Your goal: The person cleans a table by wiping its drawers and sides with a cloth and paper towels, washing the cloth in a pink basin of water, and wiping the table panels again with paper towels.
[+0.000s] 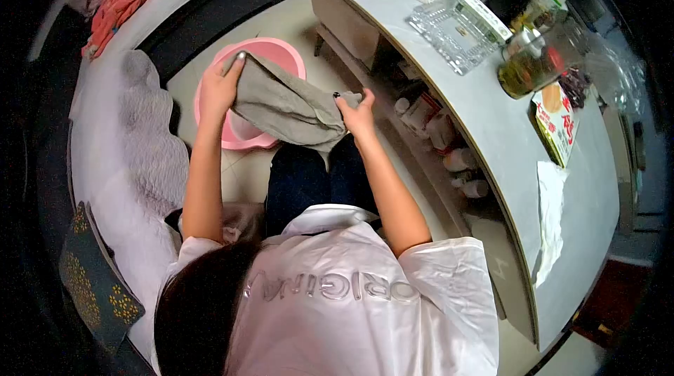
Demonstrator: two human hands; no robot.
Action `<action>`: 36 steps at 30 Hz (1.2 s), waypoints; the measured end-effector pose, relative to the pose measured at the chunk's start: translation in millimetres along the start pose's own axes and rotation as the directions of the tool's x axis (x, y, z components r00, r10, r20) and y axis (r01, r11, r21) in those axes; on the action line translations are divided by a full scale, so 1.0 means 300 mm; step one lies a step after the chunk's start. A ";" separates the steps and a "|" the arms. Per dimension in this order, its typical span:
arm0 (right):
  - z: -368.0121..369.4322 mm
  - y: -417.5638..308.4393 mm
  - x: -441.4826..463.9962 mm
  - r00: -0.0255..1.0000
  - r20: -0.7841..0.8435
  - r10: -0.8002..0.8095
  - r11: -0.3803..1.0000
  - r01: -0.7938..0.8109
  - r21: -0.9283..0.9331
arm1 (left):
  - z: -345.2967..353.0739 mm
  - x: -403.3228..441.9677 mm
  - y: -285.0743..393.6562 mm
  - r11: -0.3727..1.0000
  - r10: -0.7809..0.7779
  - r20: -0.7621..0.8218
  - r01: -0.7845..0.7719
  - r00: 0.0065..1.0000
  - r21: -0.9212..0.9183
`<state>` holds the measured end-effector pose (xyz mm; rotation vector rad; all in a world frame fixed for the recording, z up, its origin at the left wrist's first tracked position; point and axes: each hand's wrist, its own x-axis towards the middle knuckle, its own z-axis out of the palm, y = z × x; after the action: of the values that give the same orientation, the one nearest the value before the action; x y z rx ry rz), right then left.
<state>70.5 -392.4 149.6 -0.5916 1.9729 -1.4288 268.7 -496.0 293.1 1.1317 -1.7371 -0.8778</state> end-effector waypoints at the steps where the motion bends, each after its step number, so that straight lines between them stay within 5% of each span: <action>1: 0.022 -0.015 0.016 0.994 0.091 -0.054 0.998 0.052 0.024 | -0.026 0.016 0.014 0.999 -0.014 -0.011 0.014 1.000 0.051; 4: 0.113 -0.099 0.045 0.937 0.264 -0.230 0.972 0.207 0.112 | -0.123 0.120 -0.031 0.961 -0.050 -0.069 0.066 0.996 0.268; 7: 0.249 -0.261 0.022 0.840 0.277 -0.467 0.878 0.405 0.255 | -0.184 0.148 -0.055 0.996 0.085 -0.263 -0.089 0.961 -0.004; 10: 0.442 -0.279 0.073 0.600 0.331 -0.729 0.674 0.712 0.196 | -0.236 0.165 -0.211 0.977 0.125 -0.318 -0.060 0.940 0.204; 11: 0.482 -0.285 0.056 0.641 0.445 -0.625 0.749 0.653 0.113 | -0.240 0.170 -0.302 0.958 0.137 -0.316 -0.045 0.939 0.283; 13: 0.587 -0.209 0.080 0.569 0.603 -0.559 0.742 0.668 0.058 | -0.195 0.112 -0.386 0.900 -0.036 -0.211 0.123 0.977 0.417; 17: 0.731 -0.053 0.086 0.567 0.633 -0.527 0.707 0.706 -0.043 | -0.079 0.046 -0.700 0.948 -0.140 -0.131 0.171 0.981 0.268; 21: 0.838 0.090 0.139 0.524 0.773 -0.358 0.647 0.736 -0.199 | 0.031 0.015 -0.831 0.855 -0.165 -0.141 0.213 0.976 0.473; 25: 0.835 0.056 0.182 0.506 0.861 0.058 0.504 0.730 -0.463 | 0.070 0.019 -1.022 0.785 -0.327 0.071 0.229 0.942 0.576; 28: 0.817 0.093 0.234 0.467 0.863 -0.194 0.111 0.884 -0.453 | 0.114 0.013 -1.139 0.804 -0.397 0.276 0.186 0.875 0.565; 31: 0.813 0.081 0.320 0.541 0.751 -0.379 -0.079 0.789 -0.609 | 0.185 0.025 -1.132 0.642 -0.516 0.382 0.051 0.767 0.765; 32: 0.814 0.064 0.353 0.591 0.720 -0.364 -0.089 0.748 -0.658 | 0.204 0.058 -1.128 0.571 -0.677 0.429 0.058 0.599 0.819; 36: 0.827 0.014 0.461 0.703 0.618 -0.353 -0.032 0.651 -0.759 | 0.235 0.098 -1.213 0.503 -0.756 0.410 0.052 0.511 0.862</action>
<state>149.2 -650.4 60.3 -2.2000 2.3340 0.0114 317.1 -640.5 -46.1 2.1228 -2.7706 -1.0437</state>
